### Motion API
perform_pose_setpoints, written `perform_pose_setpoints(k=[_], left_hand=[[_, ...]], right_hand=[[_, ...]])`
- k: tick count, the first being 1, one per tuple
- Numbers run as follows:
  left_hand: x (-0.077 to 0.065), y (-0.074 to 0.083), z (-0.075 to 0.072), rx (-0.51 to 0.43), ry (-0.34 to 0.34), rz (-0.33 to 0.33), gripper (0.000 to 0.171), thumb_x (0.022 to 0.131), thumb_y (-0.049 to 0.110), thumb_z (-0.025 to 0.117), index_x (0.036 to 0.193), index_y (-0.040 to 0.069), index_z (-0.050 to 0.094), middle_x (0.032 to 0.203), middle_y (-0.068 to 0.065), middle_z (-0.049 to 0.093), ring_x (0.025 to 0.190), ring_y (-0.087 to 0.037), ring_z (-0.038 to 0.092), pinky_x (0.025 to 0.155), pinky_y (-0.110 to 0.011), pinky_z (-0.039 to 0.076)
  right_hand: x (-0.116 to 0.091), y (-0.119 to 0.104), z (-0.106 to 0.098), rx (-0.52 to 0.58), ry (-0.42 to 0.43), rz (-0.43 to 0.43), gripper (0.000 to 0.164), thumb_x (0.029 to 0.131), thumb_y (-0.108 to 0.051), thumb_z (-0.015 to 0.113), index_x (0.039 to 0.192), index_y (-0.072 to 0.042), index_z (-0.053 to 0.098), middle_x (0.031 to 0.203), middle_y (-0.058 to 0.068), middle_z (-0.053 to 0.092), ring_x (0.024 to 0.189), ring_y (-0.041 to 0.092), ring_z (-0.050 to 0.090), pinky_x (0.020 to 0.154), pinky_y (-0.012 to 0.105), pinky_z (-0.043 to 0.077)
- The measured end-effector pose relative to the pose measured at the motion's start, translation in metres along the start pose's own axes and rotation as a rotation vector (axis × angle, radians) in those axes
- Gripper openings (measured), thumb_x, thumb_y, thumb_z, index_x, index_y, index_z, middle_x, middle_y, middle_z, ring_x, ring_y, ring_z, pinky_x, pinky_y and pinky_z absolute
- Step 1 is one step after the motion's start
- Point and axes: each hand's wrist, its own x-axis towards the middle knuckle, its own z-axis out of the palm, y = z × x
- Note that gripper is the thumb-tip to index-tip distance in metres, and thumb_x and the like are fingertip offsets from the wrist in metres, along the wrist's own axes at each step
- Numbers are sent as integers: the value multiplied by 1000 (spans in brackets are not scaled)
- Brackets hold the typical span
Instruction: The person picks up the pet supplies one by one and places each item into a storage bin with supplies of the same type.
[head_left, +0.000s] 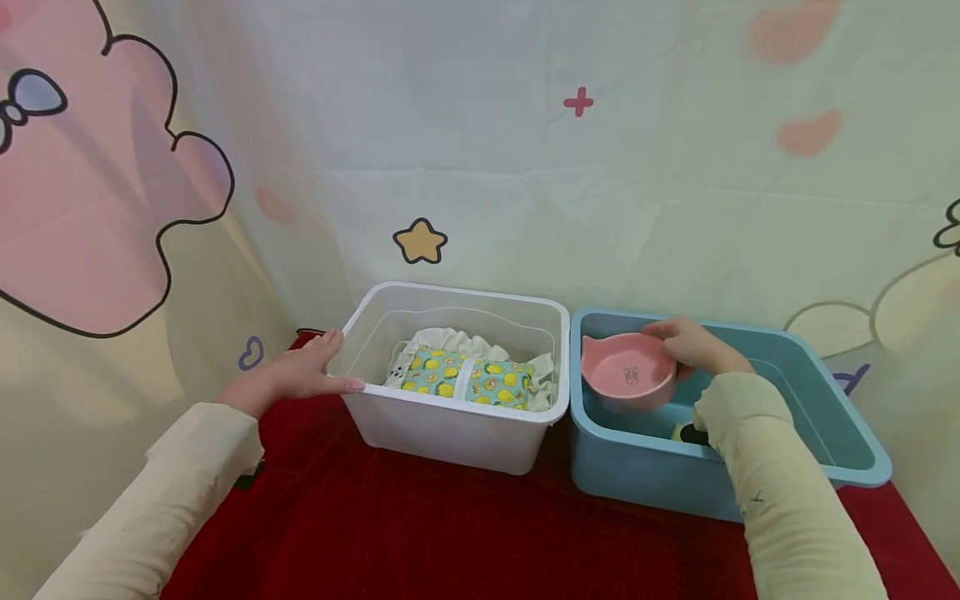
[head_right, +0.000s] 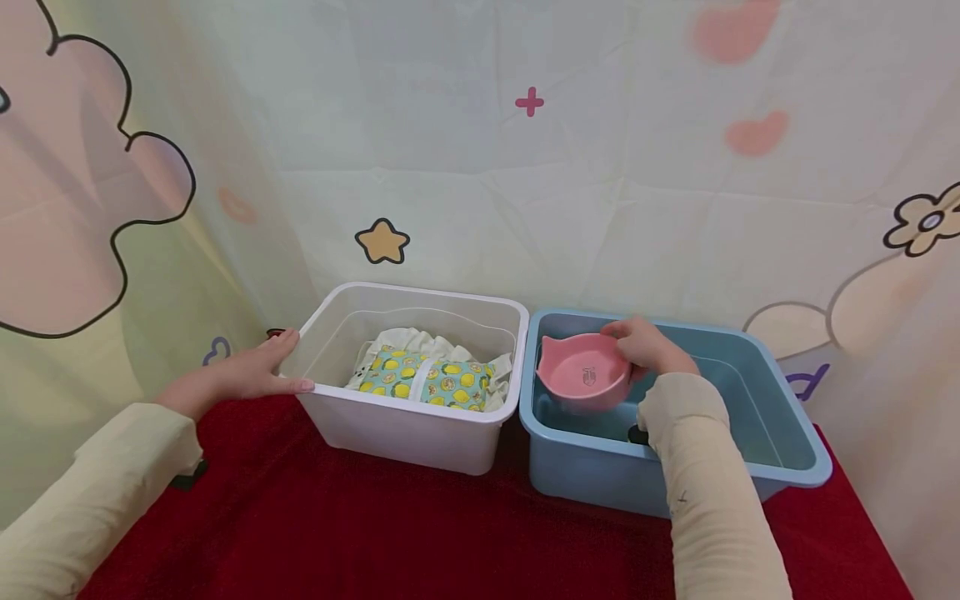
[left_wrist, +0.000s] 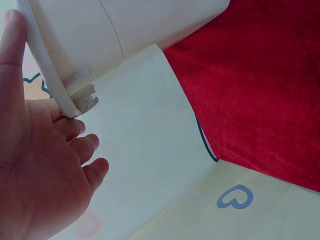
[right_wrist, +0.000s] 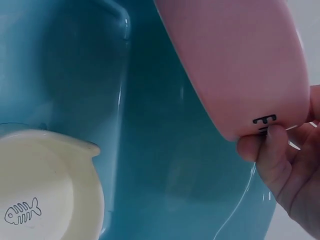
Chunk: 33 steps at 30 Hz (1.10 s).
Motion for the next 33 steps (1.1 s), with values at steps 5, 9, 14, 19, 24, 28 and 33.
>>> perform_pose_setpoints(k=[5,9,14,19,24,28,33], left_hand=[[0,2,-1,5,1,3,111,71,66,53,140,-3,2,146,-25,1,132,-44,3,99,-64,13],[0,3,-1,5,0,5,110,71,66,53,140,-3,2,146,-25,1,132,-44,4,99,-64,14],[-2,4,-2,4,-3,4,110,72,66,53,140,-3,3,146,-25,1,132,-44,4,99,-64,14],[-2,3,-2,0,-4,2,109,72,65,53,140,-4,3,146,-25,1,132,-44,4,99,-64,14],[-2,2,-1,-12,-2,-2,110,71,65,54,140,-2,2,147,-24,0,133,-44,4,99,-65,15],[-2,2,0,-33,0,-6,110,70,66,55,141,0,1,147,-23,0,133,-43,4,98,-65,17],[-3,2,-1,-29,2,3,109,72,64,55,140,-2,2,147,-24,0,132,-44,4,98,-65,16]], right_hand=[[1,3,1,3,-5,15,50,84,0,32,133,7,30,123,32,44,56,12,56,52,30,50],[3,8,3,-14,-11,0,50,84,0,33,133,7,30,124,32,43,54,13,54,51,30,48],[3,10,6,-19,-13,-12,48,84,-2,37,131,7,33,120,30,47,55,14,54,51,30,48],[4,10,8,-4,-12,-13,48,84,-3,41,130,6,34,115,28,50,54,15,53,51,29,47],[5,10,9,-11,-21,3,48,85,-4,40,131,6,33,117,28,49,56,15,54,52,29,48],[7,9,10,-44,-24,16,48,85,-3,38,132,7,33,118,29,49,57,13,55,51,30,50],[8,8,11,-63,-31,24,48,84,-2,38,131,8,33,116,29,50,56,13,56,50,30,50]])
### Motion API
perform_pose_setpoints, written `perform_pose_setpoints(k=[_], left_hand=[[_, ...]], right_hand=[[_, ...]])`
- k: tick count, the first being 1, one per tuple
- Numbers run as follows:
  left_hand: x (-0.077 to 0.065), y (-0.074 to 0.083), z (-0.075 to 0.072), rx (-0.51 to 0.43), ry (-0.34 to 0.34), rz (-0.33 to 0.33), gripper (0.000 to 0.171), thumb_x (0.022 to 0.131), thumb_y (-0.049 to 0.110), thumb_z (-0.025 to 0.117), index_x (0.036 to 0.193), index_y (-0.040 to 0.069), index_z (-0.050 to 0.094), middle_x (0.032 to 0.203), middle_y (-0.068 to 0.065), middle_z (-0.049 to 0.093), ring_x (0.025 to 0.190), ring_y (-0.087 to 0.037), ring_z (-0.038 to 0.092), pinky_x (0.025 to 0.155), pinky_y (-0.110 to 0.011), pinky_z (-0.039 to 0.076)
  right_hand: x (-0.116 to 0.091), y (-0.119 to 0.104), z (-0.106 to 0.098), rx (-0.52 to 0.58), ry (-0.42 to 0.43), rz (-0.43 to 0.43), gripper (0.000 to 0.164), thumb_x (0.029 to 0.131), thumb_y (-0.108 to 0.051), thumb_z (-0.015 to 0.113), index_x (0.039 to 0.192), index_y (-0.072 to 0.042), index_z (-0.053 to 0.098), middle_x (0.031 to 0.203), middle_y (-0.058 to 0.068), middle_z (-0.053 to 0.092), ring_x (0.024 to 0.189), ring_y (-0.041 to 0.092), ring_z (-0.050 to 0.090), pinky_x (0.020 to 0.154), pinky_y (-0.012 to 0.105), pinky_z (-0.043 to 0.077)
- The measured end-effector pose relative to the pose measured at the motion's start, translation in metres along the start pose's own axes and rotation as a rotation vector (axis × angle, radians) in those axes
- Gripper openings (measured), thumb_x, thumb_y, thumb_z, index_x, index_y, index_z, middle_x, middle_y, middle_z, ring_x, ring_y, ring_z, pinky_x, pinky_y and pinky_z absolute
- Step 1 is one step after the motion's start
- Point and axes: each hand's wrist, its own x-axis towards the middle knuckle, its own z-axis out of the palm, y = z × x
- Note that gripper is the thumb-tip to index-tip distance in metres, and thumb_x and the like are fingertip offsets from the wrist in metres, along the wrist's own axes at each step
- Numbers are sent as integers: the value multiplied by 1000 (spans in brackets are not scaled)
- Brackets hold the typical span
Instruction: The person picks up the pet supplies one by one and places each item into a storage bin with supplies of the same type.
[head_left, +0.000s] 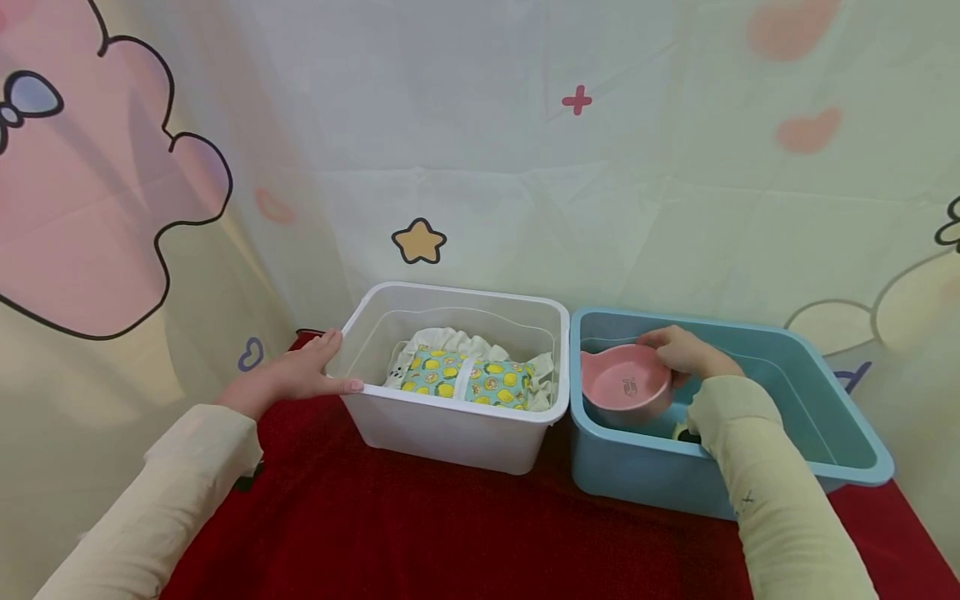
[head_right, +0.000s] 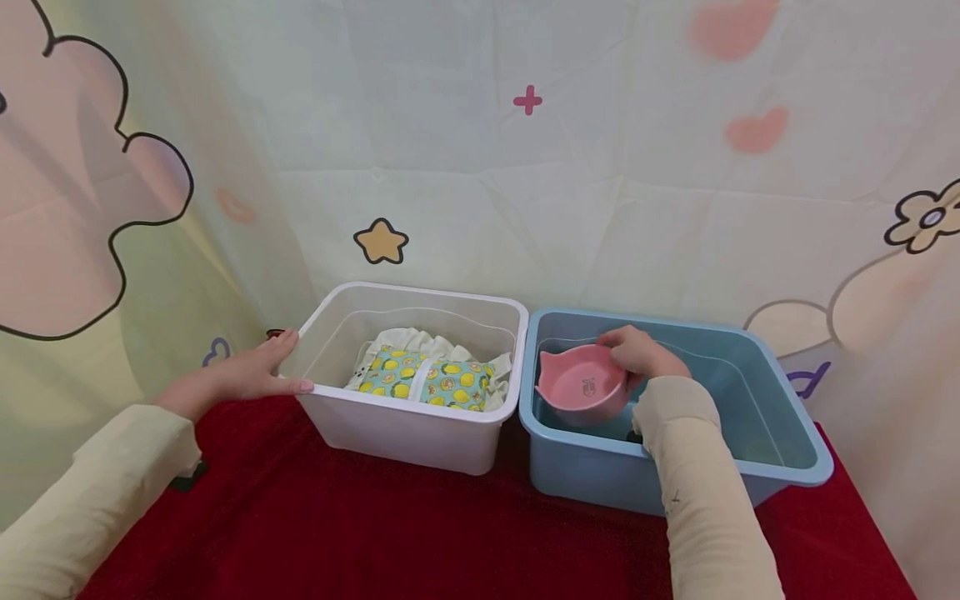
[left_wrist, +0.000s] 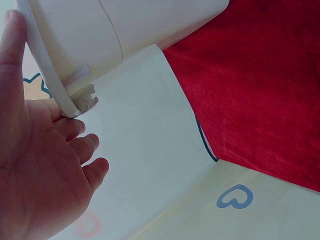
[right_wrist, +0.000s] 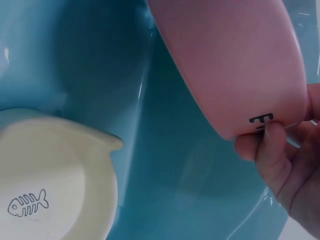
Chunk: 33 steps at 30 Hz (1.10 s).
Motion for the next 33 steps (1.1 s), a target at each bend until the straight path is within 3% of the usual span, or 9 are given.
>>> perform_pose_setpoints(k=[4,15,28,33], left_hand=[[0,0,0,5,0,9,109,72,63,55,140,-4,2,146,-25,0,132,-44,4,98,-65,15],[0,1,0,0,1,13,109,72,63,56,140,-4,2,146,-25,1,132,-45,5,98,-65,16],[-1,1,-1,-8,-1,17,109,72,62,56,140,-3,1,146,-25,0,132,-44,4,98,-65,15],[-1,1,-1,-2,-4,9,109,72,63,55,140,-3,1,146,-24,0,132,-44,3,98,-65,15]], right_hand=[[1,0,1,1,-9,6,48,85,-3,37,131,8,33,117,29,49,58,14,57,51,30,50],[2,1,7,23,-42,8,53,83,-9,53,131,4,35,120,27,48,68,19,57,56,31,51],[3,3,9,38,-62,38,52,84,-6,48,133,4,32,124,27,43,72,20,57,55,31,51],[3,2,10,14,-66,25,50,85,-5,46,132,6,33,124,29,42,65,18,58,52,30,50]])
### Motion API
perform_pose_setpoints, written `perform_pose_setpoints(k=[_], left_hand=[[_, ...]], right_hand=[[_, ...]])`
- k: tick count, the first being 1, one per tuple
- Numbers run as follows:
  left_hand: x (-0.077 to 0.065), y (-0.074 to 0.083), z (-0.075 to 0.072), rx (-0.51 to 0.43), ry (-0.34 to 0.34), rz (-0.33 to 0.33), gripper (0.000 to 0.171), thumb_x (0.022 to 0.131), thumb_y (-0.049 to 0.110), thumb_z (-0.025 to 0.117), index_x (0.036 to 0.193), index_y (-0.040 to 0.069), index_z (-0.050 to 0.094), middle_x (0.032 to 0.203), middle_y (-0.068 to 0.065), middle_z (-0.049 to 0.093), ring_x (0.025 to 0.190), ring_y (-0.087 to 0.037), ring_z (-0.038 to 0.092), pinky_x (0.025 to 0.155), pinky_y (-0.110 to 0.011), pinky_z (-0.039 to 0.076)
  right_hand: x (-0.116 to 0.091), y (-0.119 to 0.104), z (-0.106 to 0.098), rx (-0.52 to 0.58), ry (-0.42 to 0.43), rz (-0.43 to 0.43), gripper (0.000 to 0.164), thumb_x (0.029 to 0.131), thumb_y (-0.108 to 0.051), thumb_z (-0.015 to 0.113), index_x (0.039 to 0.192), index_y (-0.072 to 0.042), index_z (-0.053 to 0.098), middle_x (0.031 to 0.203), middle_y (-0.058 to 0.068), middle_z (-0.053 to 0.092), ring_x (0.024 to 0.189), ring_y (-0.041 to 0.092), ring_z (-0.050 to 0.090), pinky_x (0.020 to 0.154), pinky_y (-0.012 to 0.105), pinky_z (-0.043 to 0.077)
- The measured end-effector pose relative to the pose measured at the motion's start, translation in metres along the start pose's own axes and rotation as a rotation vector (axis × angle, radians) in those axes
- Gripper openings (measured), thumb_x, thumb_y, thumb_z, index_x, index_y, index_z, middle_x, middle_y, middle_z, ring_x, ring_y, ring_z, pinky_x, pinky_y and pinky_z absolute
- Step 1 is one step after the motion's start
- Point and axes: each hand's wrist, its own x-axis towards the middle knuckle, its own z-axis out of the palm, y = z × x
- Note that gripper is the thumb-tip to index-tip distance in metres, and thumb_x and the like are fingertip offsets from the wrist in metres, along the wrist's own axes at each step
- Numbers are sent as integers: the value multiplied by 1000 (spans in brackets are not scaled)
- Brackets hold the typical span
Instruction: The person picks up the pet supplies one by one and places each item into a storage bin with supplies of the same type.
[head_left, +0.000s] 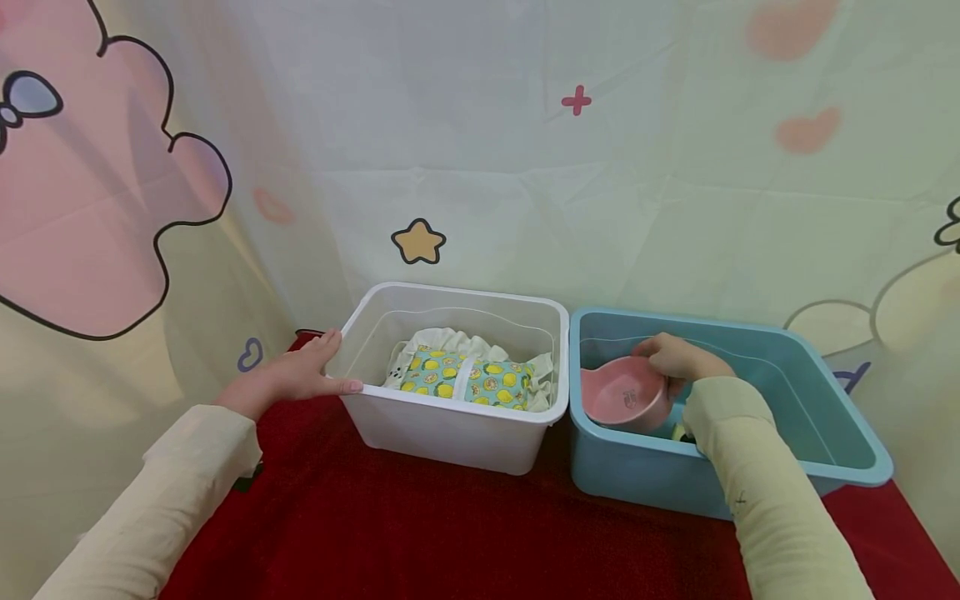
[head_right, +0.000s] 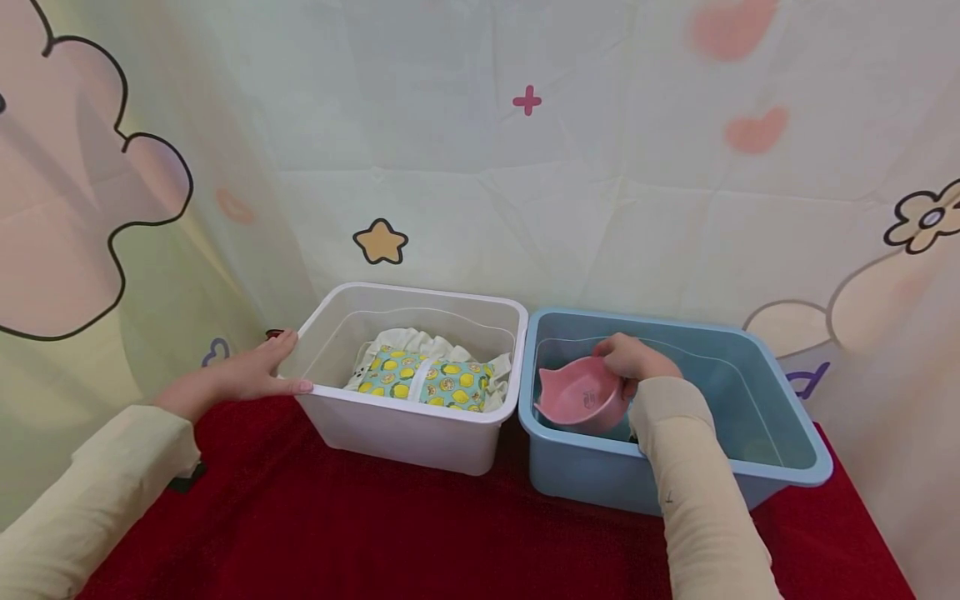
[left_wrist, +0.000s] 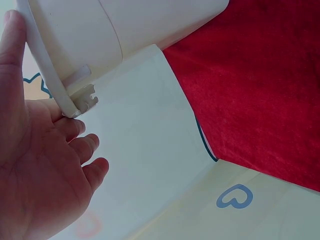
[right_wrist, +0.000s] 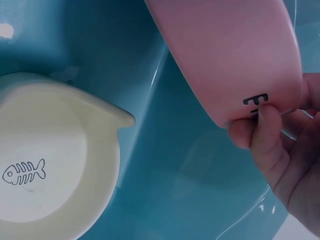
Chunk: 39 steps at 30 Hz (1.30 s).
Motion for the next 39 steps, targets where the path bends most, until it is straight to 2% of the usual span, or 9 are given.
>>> perform_pose_setpoints(k=[9,23,33,39], left_hand=[[-1,0,0,-5,-2,4,109,72,62,56,140,-3,1,146,-25,0,133,-44,3,99,-64,15],[0,0,0,28,-4,5,108,73,63,54,139,-6,3,146,-26,1,133,-44,3,101,-62,14],[1,1,0,31,-2,15,107,75,62,54,139,-7,2,145,-27,0,133,-44,2,102,-62,13],[0,1,-1,30,-5,11,107,74,62,54,139,-7,2,146,-26,-1,133,-44,3,101,-62,13]], right_hand=[[1,-1,3,-13,5,13,50,84,-4,48,131,5,35,124,29,42,72,20,57,54,30,51],[-3,-4,2,-46,-38,-5,45,87,-2,37,131,8,34,124,30,41,51,12,55,47,27,46],[-5,-5,2,-65,-51,-7,43,88,-2,36,130,8,35,125,31,41,55,11,57,48,28,47],[-6,-6,4,-64,-41,10,45,85,0,39,130,8,35,122,29,43,56,13,57,47,27,47]])
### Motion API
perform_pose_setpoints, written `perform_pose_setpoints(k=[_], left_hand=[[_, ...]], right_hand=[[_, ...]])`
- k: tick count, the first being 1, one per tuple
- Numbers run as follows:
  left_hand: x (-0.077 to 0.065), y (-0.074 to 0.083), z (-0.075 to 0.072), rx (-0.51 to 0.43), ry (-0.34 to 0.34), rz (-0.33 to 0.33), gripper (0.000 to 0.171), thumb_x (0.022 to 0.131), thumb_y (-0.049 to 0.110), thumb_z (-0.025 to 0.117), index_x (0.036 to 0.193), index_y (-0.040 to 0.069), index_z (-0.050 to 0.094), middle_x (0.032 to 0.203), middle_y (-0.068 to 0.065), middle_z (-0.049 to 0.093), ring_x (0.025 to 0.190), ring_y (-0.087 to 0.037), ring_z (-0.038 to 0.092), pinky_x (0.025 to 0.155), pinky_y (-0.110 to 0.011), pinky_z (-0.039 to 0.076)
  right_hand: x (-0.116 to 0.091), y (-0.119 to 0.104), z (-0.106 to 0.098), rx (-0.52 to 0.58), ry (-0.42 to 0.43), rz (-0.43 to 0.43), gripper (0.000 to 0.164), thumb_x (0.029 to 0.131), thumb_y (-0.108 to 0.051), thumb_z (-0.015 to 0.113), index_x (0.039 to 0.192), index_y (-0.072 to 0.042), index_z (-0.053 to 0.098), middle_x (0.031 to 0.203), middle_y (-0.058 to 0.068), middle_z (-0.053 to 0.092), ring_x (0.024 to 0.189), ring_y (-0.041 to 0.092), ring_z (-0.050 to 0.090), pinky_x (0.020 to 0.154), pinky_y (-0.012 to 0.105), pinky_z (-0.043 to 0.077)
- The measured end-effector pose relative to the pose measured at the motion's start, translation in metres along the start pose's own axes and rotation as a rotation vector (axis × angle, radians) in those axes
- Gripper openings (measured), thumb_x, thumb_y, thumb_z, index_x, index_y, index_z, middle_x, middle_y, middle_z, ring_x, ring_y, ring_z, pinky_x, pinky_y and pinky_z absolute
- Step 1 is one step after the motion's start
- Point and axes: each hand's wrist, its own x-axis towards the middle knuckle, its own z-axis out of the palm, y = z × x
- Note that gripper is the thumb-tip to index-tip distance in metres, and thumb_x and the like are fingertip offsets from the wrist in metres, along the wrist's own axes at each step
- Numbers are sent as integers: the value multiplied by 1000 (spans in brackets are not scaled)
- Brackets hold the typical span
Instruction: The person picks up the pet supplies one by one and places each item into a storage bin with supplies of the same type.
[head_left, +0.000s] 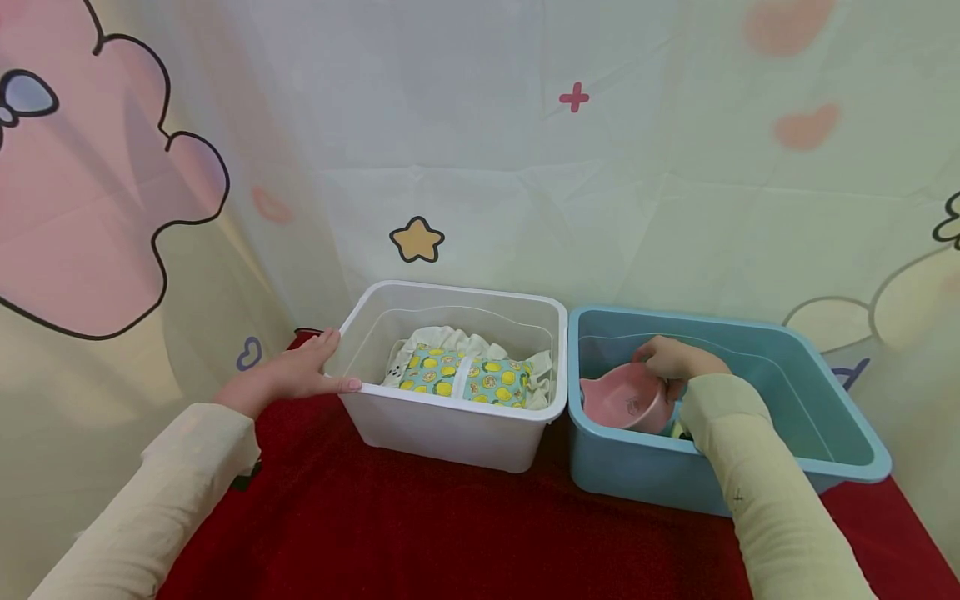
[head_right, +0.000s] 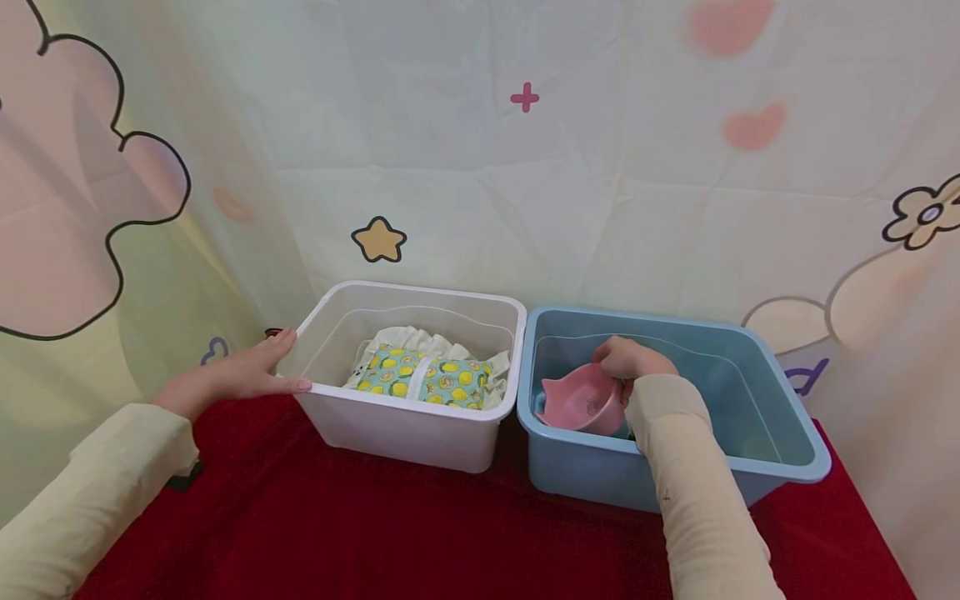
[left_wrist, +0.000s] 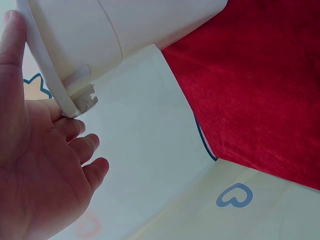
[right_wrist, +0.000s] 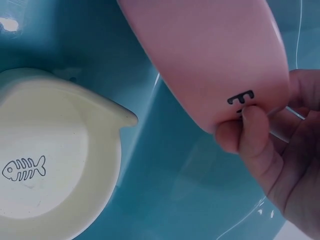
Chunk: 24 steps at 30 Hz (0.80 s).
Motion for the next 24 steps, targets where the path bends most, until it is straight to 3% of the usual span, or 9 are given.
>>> perform_pose_setpoints(k=[15,24], left_hand=[[-1,0,0,-10,-4,-12,108,73,63,54,140,-5,3,146,-26,1,132,-44,4,100,-63,15],[-1,-1,0,-11,0,-11,108,73,63,54,140,-4,3,146,-25,1,133,-44,4,100,-63,15]], right_hand=[[1,2,1,-27,-8,27,46,85,-2,41,130,8,36,121,29,45,59,14,59,51,30,50],[2,2,3,-13,-12,54,51,82,0,46,130,9,34,124,30,42,70,19,58,56,33,52]])
